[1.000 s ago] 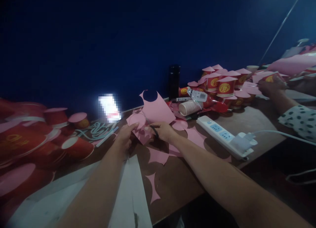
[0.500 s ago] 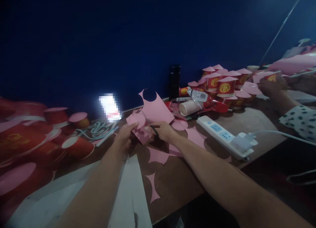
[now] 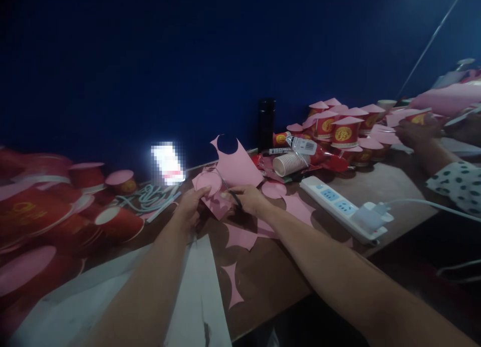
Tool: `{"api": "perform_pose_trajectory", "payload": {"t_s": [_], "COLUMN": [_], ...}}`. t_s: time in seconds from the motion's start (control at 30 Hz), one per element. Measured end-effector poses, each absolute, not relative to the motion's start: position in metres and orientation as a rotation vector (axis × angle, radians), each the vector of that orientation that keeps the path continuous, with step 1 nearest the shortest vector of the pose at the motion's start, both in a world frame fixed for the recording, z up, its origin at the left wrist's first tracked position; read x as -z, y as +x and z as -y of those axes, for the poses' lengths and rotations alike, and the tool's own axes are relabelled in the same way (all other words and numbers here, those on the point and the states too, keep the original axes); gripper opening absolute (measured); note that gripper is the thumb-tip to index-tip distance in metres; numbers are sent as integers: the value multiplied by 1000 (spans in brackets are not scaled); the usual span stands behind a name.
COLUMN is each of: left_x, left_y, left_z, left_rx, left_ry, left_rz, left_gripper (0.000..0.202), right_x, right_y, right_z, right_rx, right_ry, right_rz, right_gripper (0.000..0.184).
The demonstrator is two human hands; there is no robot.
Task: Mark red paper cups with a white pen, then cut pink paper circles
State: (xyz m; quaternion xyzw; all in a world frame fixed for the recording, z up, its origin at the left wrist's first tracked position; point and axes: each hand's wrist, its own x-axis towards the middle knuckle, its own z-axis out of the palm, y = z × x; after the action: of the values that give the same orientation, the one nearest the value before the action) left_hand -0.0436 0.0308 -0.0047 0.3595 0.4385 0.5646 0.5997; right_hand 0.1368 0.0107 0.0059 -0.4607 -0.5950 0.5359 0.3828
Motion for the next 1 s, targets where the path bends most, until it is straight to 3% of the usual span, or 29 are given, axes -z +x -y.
{"api": "perform_pose_trajectory", "payload": {"t_s": [1.0], "left_x": [10], "left_y": [-48], "left_z": [-40], "left_rx": [-1337], "left_ry": [864], "left_rz": [-1060], "left_gripper": [43], "right_x": [-5], "right_y": [137], "right_z": [-11], "right_rx": [-1369], "right_ry": [-1181], "right_rz": [1516], "right_gripper": [42]}}
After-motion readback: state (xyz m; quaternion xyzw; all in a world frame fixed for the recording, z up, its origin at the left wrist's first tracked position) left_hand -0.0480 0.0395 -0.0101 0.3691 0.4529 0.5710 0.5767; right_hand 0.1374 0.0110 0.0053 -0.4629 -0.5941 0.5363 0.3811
